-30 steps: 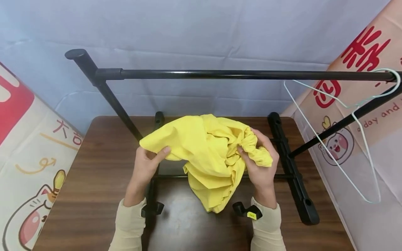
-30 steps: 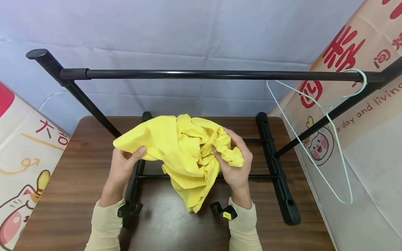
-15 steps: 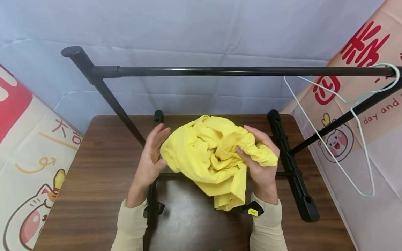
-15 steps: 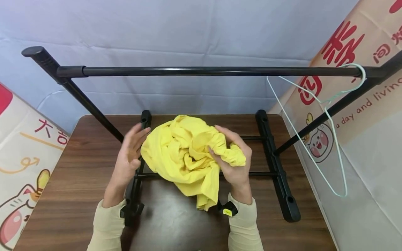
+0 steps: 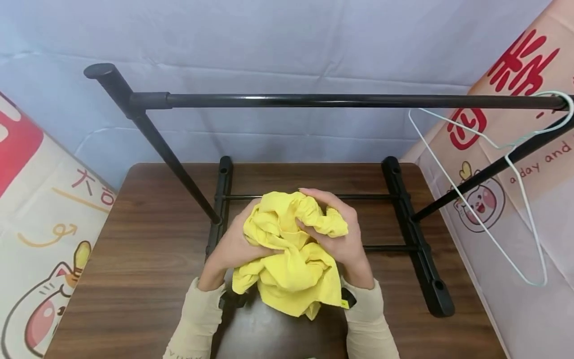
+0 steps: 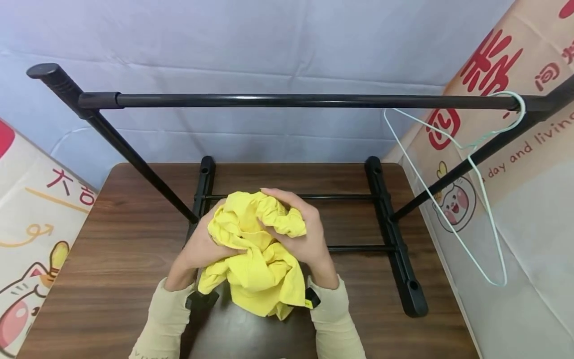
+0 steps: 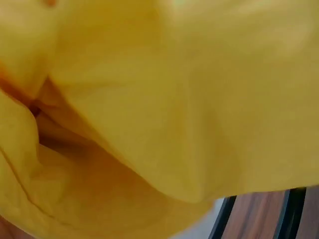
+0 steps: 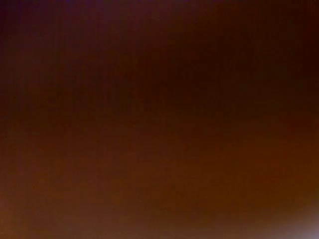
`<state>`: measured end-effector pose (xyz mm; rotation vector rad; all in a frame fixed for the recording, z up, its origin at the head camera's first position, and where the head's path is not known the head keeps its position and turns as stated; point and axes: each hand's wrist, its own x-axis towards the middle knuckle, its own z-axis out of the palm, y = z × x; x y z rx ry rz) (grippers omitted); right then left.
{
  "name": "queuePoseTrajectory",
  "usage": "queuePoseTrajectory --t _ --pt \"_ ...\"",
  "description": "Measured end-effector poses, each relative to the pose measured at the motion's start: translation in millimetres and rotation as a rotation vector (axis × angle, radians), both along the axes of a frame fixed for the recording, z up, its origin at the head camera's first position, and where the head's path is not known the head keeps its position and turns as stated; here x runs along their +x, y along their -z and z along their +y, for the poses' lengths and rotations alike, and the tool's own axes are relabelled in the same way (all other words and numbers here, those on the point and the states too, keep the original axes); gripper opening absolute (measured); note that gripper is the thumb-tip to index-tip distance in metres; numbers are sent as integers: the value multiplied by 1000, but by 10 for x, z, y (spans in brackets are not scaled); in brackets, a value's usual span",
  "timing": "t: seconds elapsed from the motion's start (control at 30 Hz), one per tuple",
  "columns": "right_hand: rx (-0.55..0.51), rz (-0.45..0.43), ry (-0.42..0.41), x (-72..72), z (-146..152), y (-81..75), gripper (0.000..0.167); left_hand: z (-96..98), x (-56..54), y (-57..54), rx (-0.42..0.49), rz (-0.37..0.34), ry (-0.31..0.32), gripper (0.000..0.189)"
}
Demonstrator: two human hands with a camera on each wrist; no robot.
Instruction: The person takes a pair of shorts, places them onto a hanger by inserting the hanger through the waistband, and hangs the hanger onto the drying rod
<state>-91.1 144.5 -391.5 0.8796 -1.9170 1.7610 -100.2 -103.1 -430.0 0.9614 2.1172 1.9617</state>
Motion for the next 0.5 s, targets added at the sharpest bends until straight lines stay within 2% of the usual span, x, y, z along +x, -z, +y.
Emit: queuePoseTrajectory --t 0.13,0.23,0.37,0.43,0.5 --pt "-1 -22 84 -45 158 -51 43 -153 20 -12 -8 34 -89 84" --pt "-54 -43 115 -60 260 -110 38 -282 11 -39 -31 84 -111 74" --pt "-102 -127 120 -44 312 -214 53 -371 -3 -101 -32 120 -161 63" --pt "-125 -165 134 -2 310 -262 63 -393 -1 -133 -16 120 -217 62" --pt "-123 -154 194 68 298 -306 71 -408 0 -161 1 117 -283 62"
